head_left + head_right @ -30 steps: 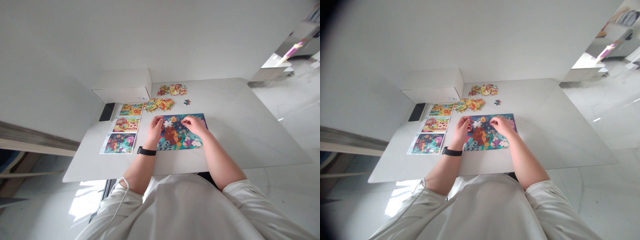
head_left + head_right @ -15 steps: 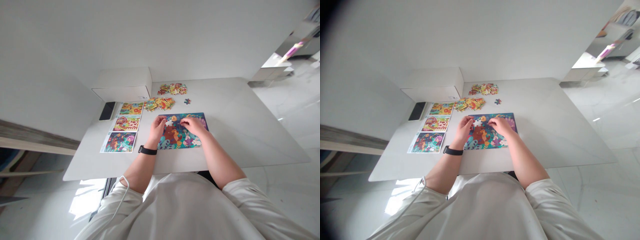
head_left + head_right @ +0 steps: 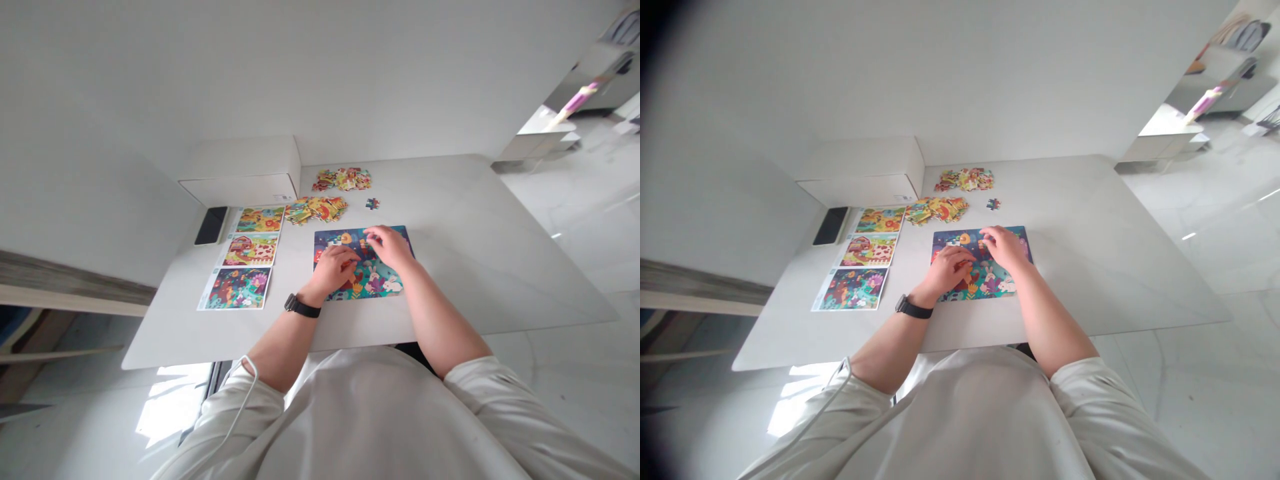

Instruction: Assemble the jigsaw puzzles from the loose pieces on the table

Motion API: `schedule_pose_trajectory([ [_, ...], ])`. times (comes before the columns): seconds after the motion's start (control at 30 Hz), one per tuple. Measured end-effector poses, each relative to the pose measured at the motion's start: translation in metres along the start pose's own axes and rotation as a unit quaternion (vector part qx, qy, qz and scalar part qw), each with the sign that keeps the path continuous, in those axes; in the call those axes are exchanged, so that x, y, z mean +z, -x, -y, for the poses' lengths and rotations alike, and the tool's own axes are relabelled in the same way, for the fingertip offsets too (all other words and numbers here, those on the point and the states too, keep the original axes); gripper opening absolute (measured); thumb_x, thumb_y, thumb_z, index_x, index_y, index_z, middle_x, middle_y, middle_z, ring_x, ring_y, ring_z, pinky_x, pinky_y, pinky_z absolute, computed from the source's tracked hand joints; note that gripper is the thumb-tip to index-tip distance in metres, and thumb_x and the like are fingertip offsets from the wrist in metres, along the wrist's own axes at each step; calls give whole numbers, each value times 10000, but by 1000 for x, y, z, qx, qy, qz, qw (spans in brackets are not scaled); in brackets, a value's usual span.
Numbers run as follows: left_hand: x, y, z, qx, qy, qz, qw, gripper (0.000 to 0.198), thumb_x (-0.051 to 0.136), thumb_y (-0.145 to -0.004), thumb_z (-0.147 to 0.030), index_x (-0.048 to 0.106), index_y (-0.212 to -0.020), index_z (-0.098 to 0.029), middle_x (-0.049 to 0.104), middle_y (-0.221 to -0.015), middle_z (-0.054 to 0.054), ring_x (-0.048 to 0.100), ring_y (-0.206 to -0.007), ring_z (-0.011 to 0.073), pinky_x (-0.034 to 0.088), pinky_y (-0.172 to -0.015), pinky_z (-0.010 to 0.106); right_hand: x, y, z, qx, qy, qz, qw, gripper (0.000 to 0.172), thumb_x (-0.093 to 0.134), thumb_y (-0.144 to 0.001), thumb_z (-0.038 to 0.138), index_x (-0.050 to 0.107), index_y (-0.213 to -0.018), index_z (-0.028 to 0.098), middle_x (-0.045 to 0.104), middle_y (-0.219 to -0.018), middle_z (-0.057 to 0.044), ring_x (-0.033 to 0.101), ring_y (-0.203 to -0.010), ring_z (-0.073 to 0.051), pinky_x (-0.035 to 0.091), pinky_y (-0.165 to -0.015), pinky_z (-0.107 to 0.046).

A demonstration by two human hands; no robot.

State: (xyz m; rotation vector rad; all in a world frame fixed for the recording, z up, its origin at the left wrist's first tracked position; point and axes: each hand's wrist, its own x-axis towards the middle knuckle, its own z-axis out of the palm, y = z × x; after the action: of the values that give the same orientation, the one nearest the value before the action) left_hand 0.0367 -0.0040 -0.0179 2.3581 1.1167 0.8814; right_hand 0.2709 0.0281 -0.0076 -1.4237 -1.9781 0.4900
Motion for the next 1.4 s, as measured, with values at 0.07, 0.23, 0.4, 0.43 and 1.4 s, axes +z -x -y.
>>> schedule_pose_trajectory([
  [0.07,1,0,0,9,-3,12,1000,218,654,-957,-189,836,-1065,-241,801,-1209,81,722,-1144,260,551,-1092,473,-11,-1,0,21,-16,-52,998,266,625,-994,181,773,-1207,238,801,-1123,-74,750,-994,-234,588,-945,-366],
  [0.23,3,2,3,32,-8,30,999,228,672,-959,-210,859,-1080,-259,795,-1283,70,714,-1181,265,559,-1110,488,-39,4,8,20,-11,-82,996,247,629,-977,193,793,-1156,238,793,-1106,-69,751,-962,-226,598,-935,-364],
  [0.4,7,1,5,51,-13,46,998,263,686,-950,-207,863,-1131,-278,780,-1335,65,699,-1255,277,543,-1163,502,-40,27,10,-40,51,37,997,325,636,-946,106,807,-1182,250,779,-1166,-78,738,-1002,-232,590,-987,-394],
  [0.43,8,1,4,53,-15,50,997,269,691,-946,-208,863,-1138,-282,775,-1345,66,696,-1265,280,542,-1167,506,-36,33,9,-60,64,57,995,341,624,-946,90,810,-1183,251,780,-1183,-83,730,-1067,-247,576,-1032,-419],
  [1.4,0,6,-3,11,-62,140,988,341,770,-939,-392,805,-1268,-309,684,-1523,82,553,-1492,366,211,-1341,708,-10,66,12,-118,198,151,961,424,549,-1027,147,753,-1387,243,701,-1450,-124,628,-1306,-326,446,-1193,-543],
])
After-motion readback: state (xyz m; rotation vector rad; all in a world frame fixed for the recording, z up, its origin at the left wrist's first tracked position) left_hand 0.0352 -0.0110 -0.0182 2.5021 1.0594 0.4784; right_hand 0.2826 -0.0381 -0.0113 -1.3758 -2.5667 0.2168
